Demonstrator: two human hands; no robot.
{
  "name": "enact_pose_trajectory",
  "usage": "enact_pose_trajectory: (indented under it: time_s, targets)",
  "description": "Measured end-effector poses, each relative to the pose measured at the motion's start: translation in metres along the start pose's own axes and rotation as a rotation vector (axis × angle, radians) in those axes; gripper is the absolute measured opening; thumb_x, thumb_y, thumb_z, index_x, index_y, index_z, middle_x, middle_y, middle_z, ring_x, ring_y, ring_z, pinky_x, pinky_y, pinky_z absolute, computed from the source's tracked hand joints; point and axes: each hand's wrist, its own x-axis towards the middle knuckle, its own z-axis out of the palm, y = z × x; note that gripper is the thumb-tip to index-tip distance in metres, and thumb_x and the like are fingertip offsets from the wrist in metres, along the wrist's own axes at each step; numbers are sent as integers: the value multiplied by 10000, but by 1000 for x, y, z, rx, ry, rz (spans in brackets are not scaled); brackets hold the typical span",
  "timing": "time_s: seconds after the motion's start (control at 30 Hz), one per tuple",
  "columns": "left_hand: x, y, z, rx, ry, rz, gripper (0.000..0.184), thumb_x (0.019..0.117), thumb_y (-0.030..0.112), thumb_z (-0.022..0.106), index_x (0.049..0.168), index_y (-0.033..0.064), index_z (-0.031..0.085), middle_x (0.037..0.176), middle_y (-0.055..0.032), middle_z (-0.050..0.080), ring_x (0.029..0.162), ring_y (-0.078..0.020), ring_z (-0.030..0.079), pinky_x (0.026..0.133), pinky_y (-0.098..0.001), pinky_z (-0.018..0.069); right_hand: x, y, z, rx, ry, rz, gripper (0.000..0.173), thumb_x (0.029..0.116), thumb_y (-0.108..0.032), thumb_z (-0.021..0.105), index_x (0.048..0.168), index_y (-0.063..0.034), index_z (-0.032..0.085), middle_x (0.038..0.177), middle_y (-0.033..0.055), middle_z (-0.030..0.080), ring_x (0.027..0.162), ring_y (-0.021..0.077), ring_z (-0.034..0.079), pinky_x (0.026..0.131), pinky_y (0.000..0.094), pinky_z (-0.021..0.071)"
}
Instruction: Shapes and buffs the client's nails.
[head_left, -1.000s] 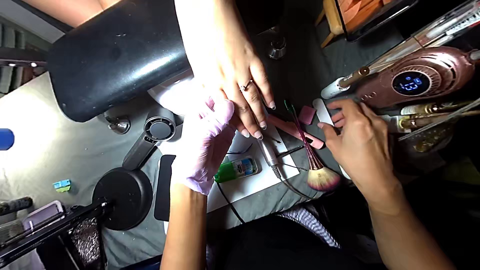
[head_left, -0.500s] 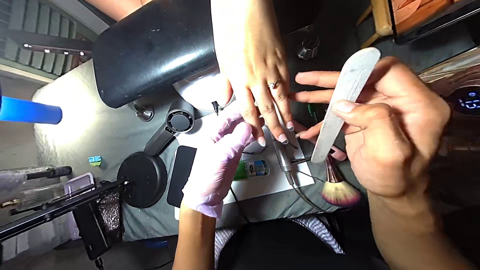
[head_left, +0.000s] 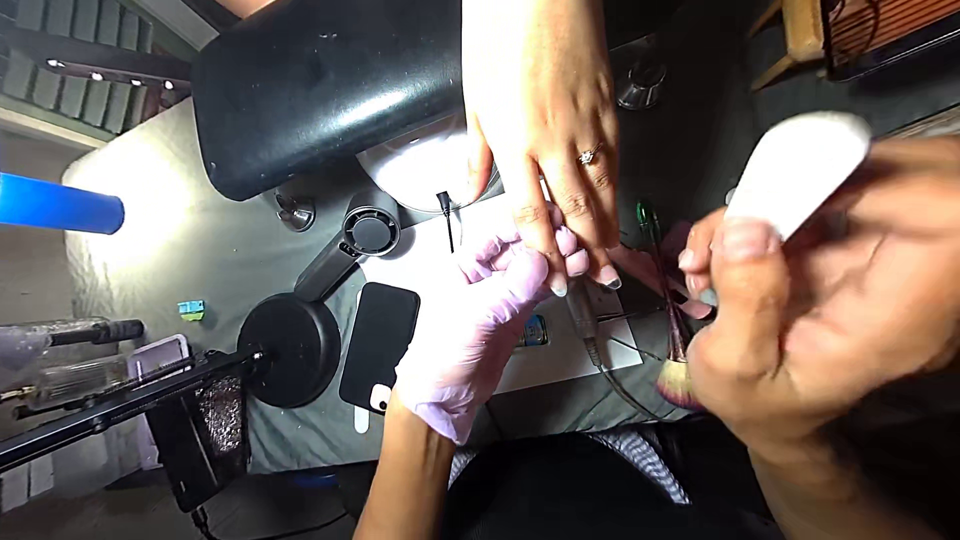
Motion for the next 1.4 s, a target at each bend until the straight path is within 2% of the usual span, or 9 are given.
enact_pose_trajectory:
  time_s: [0.1, 0.27, 0.6, 0.77, 0.9, 1.0, 1.13, 1.3, 1.4]
  targets:
    - [0, -5, 0, -71, -22, -2, 235, 912, 74, 721, 1142, 104, 682, 1033, -36, 696, 980, -125, 680, 903, -278, 566, -35, 4, -2, -8, -31, -146, 103, 1008, -137, 602, 1107, -111, 591, 1092, 41, 597, 960, 101, 643, 797, 250, 566]
    - [-4, -10, 4, -132, -27, 38, 235, 922, 74, 707, 1148, 125, 671, 1008, -12, 688, 958, -97, 666, 895, -244, 549, -53, 0, -1, 14, -120, -306, 132, 938, -43, 717, 1036, -26, 630, 998, 98, 675, 1012, 210, 689, 891, 329, 599]
    - [-6, -13, 9, -130, 22, 139, 215, 942, 53, 665, 1152, 96, 654, 999, -26, 689, 945, -98, 671, 893, -251, 552, -43, 12, -3, -137, 29, -273, 67, 900, -41, 748, 865, -24, 692, 841, 130, 738, 841, 226, 740, 730, 330, 616]
    - [-4, -19, 13, -160, 34, 143, 238, 943, -5, 615, 1159, 91, 647, 986, -34, 682, 933, -101, 668, 865, -242, 554, -36, -7, 7, -67, -40, -295, 65, 901, -49, 756, 931, -34, 700, 906, 99, 734, 894, 182, 723, 779, 292, 607]
    - [-3, -20, 12, -172, 24, 160, 248, 927, 7, 650, 1164, 78, 644, 1001, -42, 684, 956, -108, 670, 897, -255, 551, -31, 9, -7, -127, -3, -264, 40, 897, -61, 751, 899, -38, 718, 904, 113, 758, 890, 210, 741, 760, 339, 614]
    - [-3, -18, 11, -131, 27, 149, 253, 944, 72, 676, 1194, 100, 644, 1020, -27, 698, 964, -89, 676, 897, -233, 549, -24, 22, -25, -109, -67, -282, 44, 905, -41, 749, 878, -24, 718, 917, 119, 760, 951, 236, 742, 845, 382, 614]
    - [-4, -19, 11, -163, 30, 130, 248, 940, -1, 623, 1167, 96, 649, 1000, -37, 690, 963, -103, 679, 891, -248, 560, -10, 3, -13, -14, -157, -338, 17, 919, -40, 730, 935, -37, 726, 973, 103, 755, 978, 205, 727, 838, 334, 604]
    - [-3, -18, 11, -98, 32, 156, 219, 957, 79, 653, 1173, 106, 638, 1012, -18, 681, 977, -89, 664, 904, -243, 543, 9, 28, -37, -71, -217, -334, 79, 916, -37, 725, 983, -19, 762, 1028, 122, 757, 1022, 242, 721, 891, 395, 592]
    - [-3, -18, 13, -119, 53, 135, 205, 955, 26, 630, 1142, 109, 654, 999, -26, 695, 960, -97, 683, 892, -249, 563, 11, 13, -29, -43, -279, -387, 55, 945, -62, 698, 970, -39, 742, 1011, 98, 758, 1032, 219, 718, 944, 395, 580]
